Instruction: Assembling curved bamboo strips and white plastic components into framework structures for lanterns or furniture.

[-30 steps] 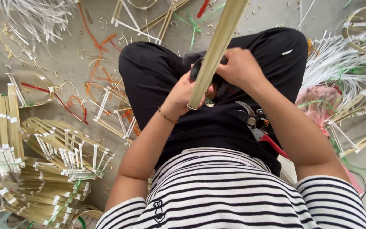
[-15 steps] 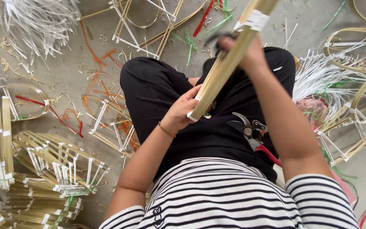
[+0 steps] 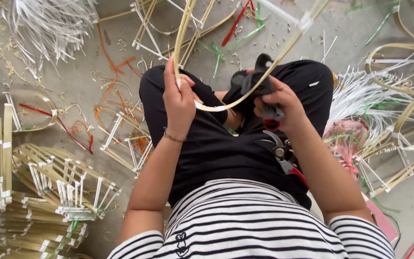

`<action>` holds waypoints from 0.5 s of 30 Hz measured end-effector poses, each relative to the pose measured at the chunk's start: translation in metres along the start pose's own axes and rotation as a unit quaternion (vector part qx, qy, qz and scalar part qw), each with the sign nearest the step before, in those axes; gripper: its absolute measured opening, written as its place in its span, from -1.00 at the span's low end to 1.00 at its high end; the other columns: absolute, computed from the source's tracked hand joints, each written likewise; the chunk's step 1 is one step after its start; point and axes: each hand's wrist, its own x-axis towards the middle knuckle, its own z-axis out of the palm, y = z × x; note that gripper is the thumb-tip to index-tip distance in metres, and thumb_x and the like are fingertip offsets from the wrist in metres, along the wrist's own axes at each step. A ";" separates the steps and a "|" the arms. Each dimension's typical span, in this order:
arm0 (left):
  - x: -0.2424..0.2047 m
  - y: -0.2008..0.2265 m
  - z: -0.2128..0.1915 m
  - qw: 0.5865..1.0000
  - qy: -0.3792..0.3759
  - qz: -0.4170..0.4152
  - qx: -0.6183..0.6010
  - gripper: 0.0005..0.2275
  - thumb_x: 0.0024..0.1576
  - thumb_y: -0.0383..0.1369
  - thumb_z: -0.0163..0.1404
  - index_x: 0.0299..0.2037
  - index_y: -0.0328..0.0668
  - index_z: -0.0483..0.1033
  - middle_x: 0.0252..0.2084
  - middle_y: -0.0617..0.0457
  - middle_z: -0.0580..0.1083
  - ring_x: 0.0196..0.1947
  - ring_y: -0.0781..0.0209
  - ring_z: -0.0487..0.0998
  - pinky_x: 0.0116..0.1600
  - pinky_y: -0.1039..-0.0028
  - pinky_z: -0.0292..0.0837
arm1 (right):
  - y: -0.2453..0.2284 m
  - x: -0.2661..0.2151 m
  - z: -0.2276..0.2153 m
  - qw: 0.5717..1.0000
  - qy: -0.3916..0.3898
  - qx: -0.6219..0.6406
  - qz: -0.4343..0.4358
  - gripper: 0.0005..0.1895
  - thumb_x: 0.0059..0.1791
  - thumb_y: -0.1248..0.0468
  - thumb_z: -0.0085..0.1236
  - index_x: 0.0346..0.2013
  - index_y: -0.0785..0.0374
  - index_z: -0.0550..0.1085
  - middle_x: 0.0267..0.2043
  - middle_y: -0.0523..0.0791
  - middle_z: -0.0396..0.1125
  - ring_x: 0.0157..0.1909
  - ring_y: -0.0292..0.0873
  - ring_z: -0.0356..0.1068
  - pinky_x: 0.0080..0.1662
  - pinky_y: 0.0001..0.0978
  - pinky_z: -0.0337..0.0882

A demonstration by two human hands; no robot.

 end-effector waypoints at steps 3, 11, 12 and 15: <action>-0.020 0.027 0.003 0.965 0.039 0.178 0.186 -0.54 0.39 -0.52 -0.23 0.51 -0.21 0.05 -0.21 0.00 0.45 -0.50 0.33 0.50 -0.35 0.60 0.50 | 0.012 0.007 -0.012 0.998 0.035 -0.025 -0.036 -0.50 0.03 0.33 0.13 0.28 0.33 0.41 -0.15 -0.10 0.42 -0.36 -0.34 0.34 -0.30 -0.51 0.39; -0.037 0.002 0.000 0.968 -0.166 -0.090 -0.164 -0.46 0.38 -0.07 -0.29 0.38 -0.40 0.20 -0.01 0.05 0.48 -0.12 0.32 0.62 -0.04 0.48 0.61 | 0.043 0.024 -0.034 0.961 0.150 -0.211 -0.100 -0.68 0.12 0.28 0.09 0.15 0.36 0.43 -0.04 -0.13 0.46 -0.04 -0.26 0.46 0.05 -0.38 0.49; -0.036 -0.015 0.004 0.949 -0.228 -0.182 -0.124 -0.50 0.36 -0.16 -0.21 0.42 -0.33 0.17 -0.05 0.05 0.51 -0.24 0.32 0.60 -0.15 0.50 0.59 | 0.048 0.027 -0.043 0.940 0.157 -0.280 -0.114 -0.70 0.15 0.30 0.09 0.14 0.39 0.47 -0.02 -0.12 0.46 -0.02 -0.27 0.44 0.08 -0.39 0.46; -0.048 -0.036 0.011 0.897 -0.303 -0.284 -0.152 -0.53 0.36 -0.34 -0.11 0.45 -0.37 0.14 -0.21 0.03 0.52 -0.48 0.33 0.52 -0.41 0.53 0.47 | 0.054 0.026 -0.046 0.903 0.185 -0.349 -0.170 -0.74 0.20 0.32 0.08 0.16 0.40 0.47 0.02 -0.11 0.43 0.02 -0.30 0.38 0.12 -0.41 0.42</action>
